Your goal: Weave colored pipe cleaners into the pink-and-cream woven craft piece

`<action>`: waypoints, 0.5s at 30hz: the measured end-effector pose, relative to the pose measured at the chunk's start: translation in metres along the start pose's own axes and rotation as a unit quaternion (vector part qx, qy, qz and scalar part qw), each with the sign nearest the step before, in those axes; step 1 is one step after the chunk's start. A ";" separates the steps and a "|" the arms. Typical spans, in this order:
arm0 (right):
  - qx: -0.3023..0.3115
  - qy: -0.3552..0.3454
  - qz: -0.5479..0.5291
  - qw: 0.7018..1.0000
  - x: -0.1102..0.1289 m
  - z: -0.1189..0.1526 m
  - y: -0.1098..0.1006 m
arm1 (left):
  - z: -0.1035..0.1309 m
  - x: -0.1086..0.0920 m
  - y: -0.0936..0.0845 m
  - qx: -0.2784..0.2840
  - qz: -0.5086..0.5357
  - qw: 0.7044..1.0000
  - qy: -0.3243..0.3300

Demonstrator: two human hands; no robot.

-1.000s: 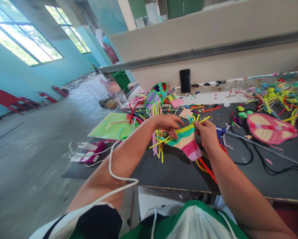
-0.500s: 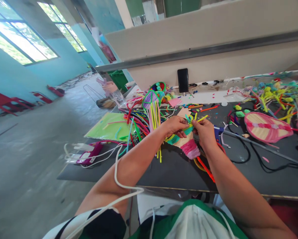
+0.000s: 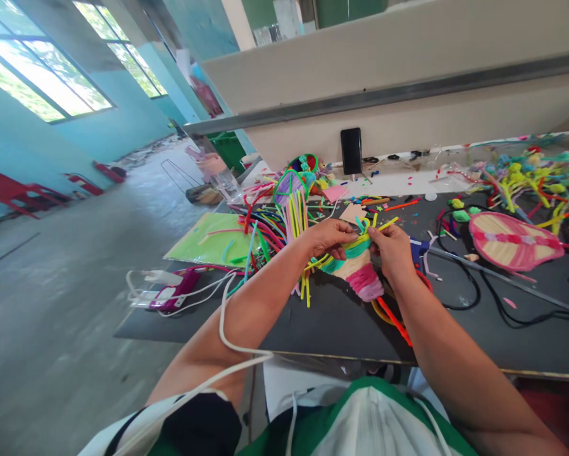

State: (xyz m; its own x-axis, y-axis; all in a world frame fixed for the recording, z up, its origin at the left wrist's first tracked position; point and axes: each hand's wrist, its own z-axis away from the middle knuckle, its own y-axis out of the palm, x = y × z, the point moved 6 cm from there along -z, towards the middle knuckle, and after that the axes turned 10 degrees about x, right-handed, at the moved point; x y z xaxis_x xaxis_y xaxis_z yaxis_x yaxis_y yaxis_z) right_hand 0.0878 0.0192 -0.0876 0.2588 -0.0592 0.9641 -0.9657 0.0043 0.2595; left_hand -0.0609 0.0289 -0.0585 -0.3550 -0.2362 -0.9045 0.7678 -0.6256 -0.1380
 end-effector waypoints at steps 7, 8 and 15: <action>-0.008 -0.007 0.000 1.000 -0.001 0.001 -0.001 | 0.001 -0.001 0.003 0.003 -0.052 0.999 0.004; -0.011 -0.008 -0.003 1.000 -0.001 0.000 -0.001 | 0.001 -0.001 0.002 0.004 -0.058 0.998 -0.003; -0.010 -0.003 -0.011 1.000 0.002 0.001 -0.001 | 0.009 0.000 -0.005 0.016 -0.086 0.996 -0.031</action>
State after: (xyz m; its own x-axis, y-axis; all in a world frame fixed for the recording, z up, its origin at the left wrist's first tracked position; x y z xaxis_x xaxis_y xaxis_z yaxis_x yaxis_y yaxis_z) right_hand 0.0891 0.0180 -0.0860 0.2806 -0.0651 0.9576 -0.9590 0.0221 0.2825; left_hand -0.0697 0.0257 -0.0544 -0.5131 -0.1680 -0.8417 0.6757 -0.6837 -0.2755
